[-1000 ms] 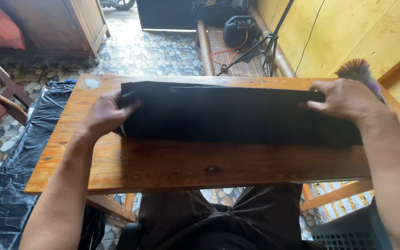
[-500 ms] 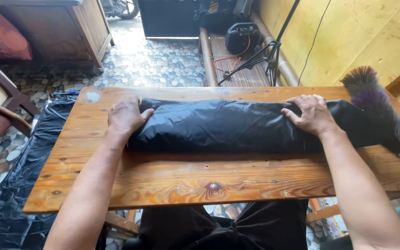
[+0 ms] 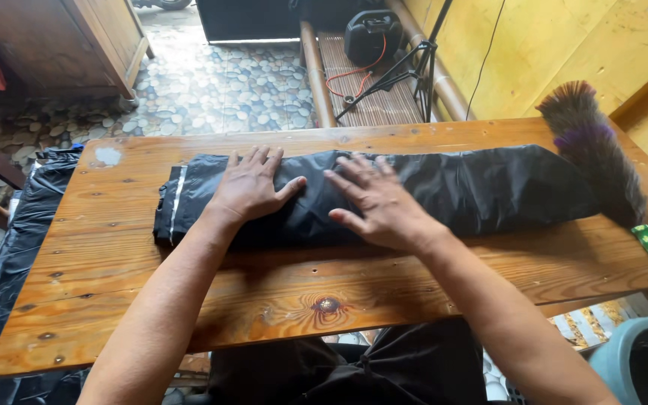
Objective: The person brushes a black plastic item on a wooden table, folds it into a rectangular shape, and kemudian stuffs it into a small zippered black pouch.
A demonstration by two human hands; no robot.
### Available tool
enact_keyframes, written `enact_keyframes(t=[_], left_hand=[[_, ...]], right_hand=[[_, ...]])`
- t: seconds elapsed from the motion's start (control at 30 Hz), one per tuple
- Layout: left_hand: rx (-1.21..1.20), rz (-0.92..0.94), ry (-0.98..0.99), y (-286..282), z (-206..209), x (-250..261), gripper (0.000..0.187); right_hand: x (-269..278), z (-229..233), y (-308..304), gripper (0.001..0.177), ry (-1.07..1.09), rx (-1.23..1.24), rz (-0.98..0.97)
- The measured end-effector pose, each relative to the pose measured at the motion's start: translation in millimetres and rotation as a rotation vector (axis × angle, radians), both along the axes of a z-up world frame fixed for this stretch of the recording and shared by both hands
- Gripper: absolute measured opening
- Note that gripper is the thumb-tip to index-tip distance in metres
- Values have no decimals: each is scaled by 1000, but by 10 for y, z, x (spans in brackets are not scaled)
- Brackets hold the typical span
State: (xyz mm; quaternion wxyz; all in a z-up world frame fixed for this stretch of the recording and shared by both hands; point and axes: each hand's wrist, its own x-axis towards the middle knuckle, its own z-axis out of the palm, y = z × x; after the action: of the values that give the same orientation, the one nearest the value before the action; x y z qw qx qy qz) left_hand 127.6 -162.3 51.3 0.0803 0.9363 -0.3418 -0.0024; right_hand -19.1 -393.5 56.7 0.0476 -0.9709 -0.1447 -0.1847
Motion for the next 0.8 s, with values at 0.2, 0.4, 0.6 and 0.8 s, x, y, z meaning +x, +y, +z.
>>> enact_keyframes(t=[0.2, 0.4, 0.6, 0.8], left_hand=[[20, -8, -30, -10, -293, 147, 89], [20, 11, -24, 35, -365, 116, 87], [72, 9, -14, 61, -296, 79, 86], [100, -14, -14, 276, -373, 276, 92]], right_hand=[[182, -237, -65, 70, 277, -29, -81], [24, -305, -717, 70, 332, -131, -325], [-200, -418, -1509, 67, 274, -230, -544], [-408, -420, -2228, 76, 351, -234, -857]])
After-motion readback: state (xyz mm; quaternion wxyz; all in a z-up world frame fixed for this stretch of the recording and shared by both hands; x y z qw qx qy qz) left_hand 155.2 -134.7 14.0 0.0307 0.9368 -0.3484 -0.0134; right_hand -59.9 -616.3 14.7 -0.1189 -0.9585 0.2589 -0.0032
